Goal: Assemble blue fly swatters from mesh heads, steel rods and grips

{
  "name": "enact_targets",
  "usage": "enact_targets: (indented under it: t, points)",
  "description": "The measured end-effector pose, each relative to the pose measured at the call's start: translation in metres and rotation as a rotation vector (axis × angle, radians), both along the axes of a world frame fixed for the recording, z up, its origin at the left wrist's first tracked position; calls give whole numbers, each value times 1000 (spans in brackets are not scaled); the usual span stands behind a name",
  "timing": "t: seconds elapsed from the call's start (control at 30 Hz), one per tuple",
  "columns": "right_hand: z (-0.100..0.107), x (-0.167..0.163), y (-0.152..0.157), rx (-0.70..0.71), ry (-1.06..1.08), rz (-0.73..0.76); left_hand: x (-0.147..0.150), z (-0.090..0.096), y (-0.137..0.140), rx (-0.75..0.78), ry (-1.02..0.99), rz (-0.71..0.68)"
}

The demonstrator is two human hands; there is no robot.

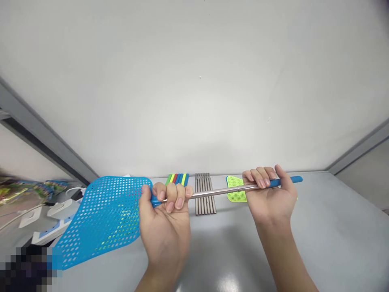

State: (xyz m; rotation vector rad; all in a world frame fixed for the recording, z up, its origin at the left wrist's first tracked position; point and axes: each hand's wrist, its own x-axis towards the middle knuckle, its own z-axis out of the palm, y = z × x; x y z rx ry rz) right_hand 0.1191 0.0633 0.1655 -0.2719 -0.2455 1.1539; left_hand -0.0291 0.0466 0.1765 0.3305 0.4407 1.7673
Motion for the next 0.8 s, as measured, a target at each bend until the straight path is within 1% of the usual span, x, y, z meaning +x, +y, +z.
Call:
enact_targets:
  t: [0.17,0.27,0.37,0.43,0.53,0.67,0.8]
  points:
    - [0,13,2,-10,58,1,-4,-2,4,-15,58,29]
    - [1,17,2,-2,83,-24,-5,-5,5,19,98,99]
    - [2,18,2,-3,114,-19,-4,-10,8,75,146,185]
    - [1,18,3,-6,136,-18,-2,-15,9,75,192,230]
    - [1,18,4,-4,167,-55,3,-23,12,43,244,273]
    - [2,17,4,27,185,-107,8,-29,12,39,248,298]
    - [2,13,3,1,211,-113,9,-26,9,40,273,305]
